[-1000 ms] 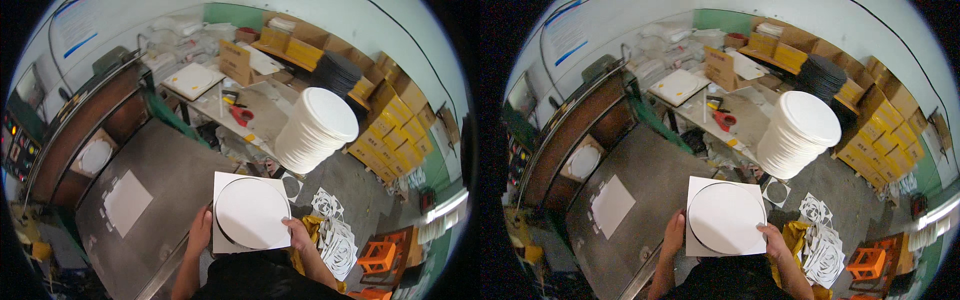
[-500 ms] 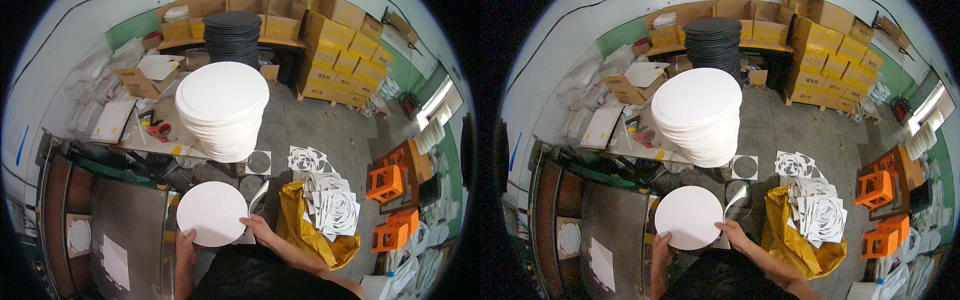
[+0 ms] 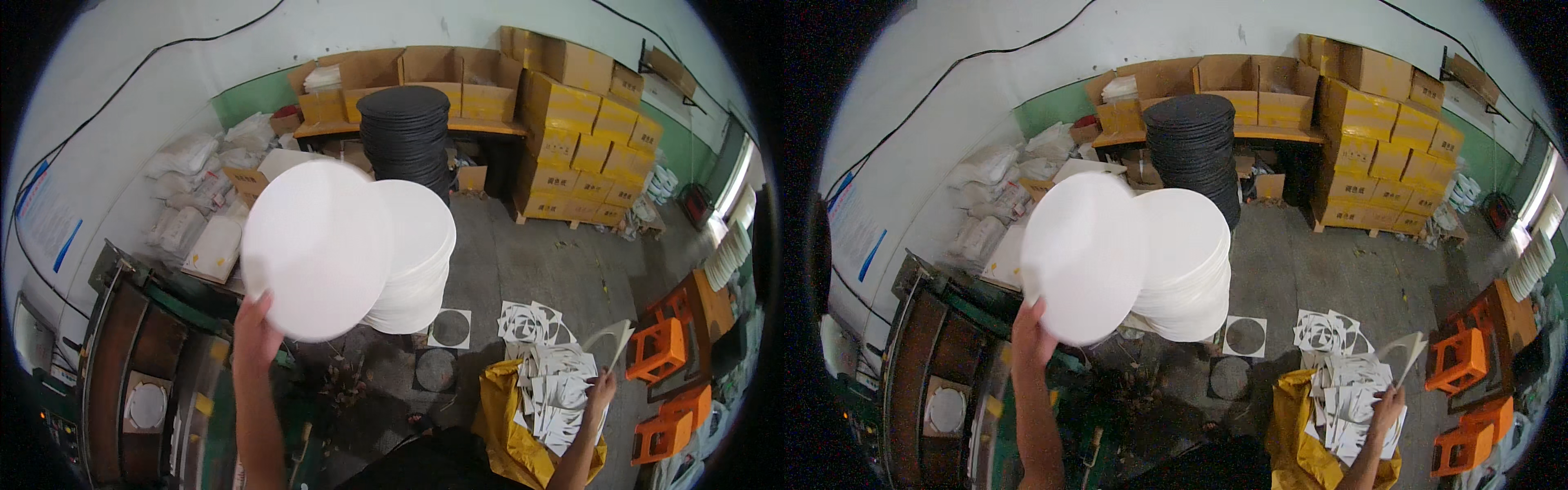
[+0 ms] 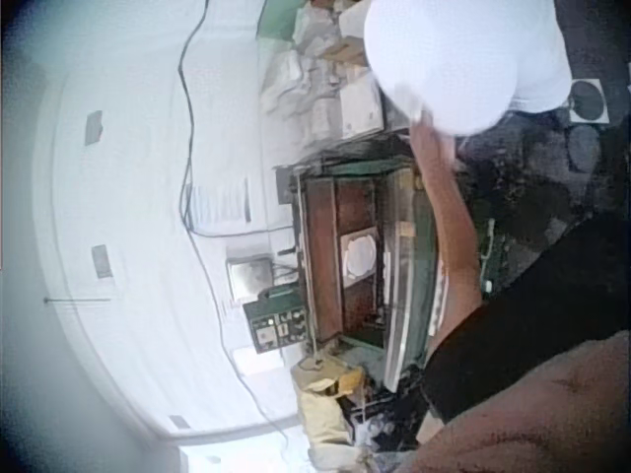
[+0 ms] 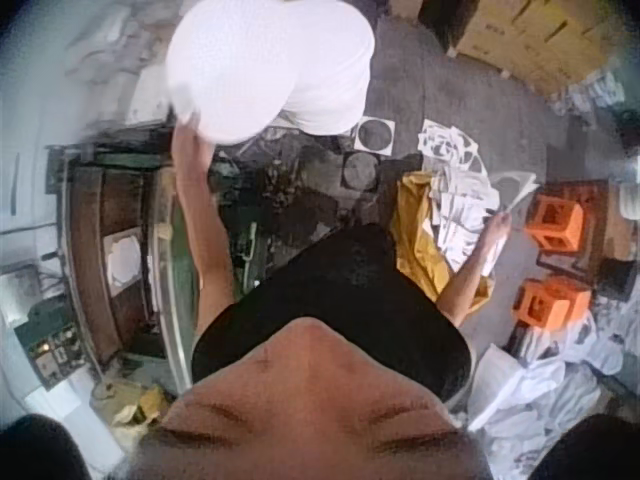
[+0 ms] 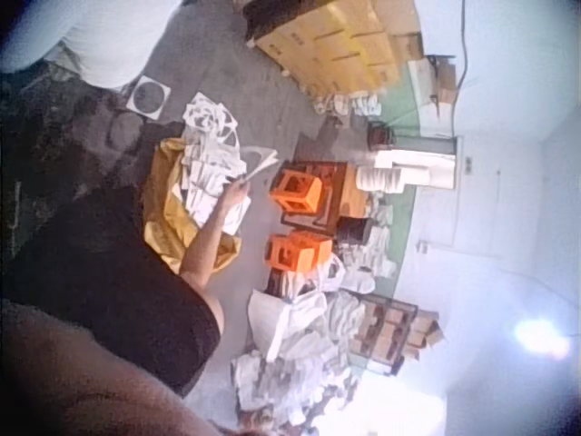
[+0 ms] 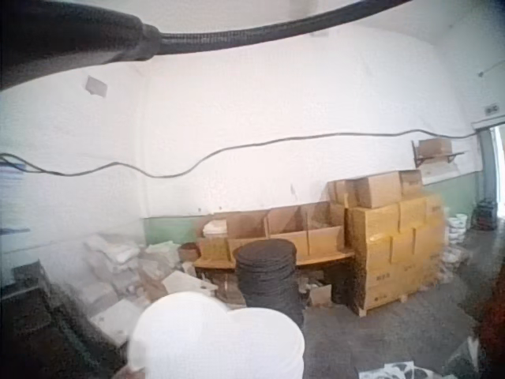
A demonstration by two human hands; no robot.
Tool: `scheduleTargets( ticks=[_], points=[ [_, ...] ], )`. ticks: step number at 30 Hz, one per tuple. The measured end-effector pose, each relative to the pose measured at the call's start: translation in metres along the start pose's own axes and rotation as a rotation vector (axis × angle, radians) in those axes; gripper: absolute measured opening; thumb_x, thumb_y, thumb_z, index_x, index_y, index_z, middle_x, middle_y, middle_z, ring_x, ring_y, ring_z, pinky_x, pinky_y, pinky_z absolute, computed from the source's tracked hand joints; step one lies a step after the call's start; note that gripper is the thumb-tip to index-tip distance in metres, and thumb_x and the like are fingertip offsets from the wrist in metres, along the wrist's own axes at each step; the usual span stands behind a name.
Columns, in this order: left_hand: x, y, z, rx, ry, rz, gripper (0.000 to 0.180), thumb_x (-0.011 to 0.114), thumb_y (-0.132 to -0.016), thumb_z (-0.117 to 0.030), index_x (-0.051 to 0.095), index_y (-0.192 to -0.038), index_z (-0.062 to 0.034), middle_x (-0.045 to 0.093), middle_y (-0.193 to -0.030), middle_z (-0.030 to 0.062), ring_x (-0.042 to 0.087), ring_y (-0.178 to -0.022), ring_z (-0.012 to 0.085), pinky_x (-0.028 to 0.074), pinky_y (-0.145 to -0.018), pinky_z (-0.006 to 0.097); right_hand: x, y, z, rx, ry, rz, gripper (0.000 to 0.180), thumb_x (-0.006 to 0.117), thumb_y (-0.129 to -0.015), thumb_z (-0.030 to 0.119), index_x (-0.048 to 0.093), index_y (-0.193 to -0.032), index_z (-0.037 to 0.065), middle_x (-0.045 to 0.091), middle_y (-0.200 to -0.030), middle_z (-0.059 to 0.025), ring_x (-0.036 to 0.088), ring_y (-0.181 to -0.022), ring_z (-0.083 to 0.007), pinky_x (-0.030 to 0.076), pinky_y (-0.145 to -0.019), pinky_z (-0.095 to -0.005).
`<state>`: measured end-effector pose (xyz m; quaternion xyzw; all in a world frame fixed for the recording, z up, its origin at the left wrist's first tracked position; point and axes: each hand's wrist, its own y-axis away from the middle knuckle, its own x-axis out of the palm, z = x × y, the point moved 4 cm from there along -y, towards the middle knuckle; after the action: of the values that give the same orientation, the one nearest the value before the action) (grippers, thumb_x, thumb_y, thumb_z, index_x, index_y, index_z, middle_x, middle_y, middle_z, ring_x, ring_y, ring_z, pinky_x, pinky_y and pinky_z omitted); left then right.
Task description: The person takes square paper sheets from a stack, places them one at a time into a mechanical press to be cut into circles, and then removes the circular cutouts and stacks them on a nearby pile.
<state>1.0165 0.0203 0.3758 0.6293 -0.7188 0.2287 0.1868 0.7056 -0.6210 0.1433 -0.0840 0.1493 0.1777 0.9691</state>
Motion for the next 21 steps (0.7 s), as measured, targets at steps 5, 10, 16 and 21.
scheduleTargets(
  ticks=[5,10,16,21],
  points=[
    [0.056,-0.078,0.024,-0.125,-0.142,0.104,0.044,0.054,-0.095,-0.015,0.043,-0.135,-0.0002,0.055,-0.13,0.0137,0.056,-0.114,0.0267,0.046,-0.096,0.041,-0.015,-0.03,-0.005,-0.254,0.716,-0.049,0.026,0.047,-0.096,0.022,0.056,-0.103,-0.002,0.063,-0.071,-0.0204,0.062,-0.062,-0.0363,0.046,-0.053,-0.0461],
    [0.056,-0.102,0.06,-0.372,-0.267,0.047,0.043,0.054,-0.095,-0.018,0.045,-0.133,0.0006,0.058,-0.126,0.0155,0.061,-0.109,0.0287,0.049,-0.094,0.043,-0.032,-0.017,-0.222,-0.507,1.217,-0.218,0.045,0.054,-0.084,0.018,0.05,-0.124,-0.003,0.062,-0.107,-0.0265,0.062,-0.095,-0.0395,0.05,-0.08,-0.0517],
    [0.059,-0.096,0.041,-0.402,-0.318,0.099,0.049,0.055,-0.095,-0.03,0.046,-0.128,0.0057,0.064,-0.112,0.0208,0.068,-0.092,0.0308,0.058,-0.077,0.039,0.181,0.128,-0.293,0.32,0.907,1.116,0.043,0.056,-0.089,0.022,0.05,-0.124,-0.002,0.064,-0.106,-0.0219,0.064,-0.092,-0.0337,0.051,-0.076,-0.0475],
    [-0.009,0.045,0.037,0.024,-0.609,-0.422,0.027,0.05,-0.099,-0.023,0.05,-0.122,-0.0082,0.064,-0.072,0.0081,0.061,-0.055,0.0128,0.052,-0.051,0.027,0.339,0.277,-0.181,0.953,0.296,1.753,0.042,0.058,-0.093,0.025,0.051,-0.124,-0.001,0.064,-0.105,-0.018,0.065,-0.089,-0.0289,0.053,-0.072,-0.0441]
  ],
)
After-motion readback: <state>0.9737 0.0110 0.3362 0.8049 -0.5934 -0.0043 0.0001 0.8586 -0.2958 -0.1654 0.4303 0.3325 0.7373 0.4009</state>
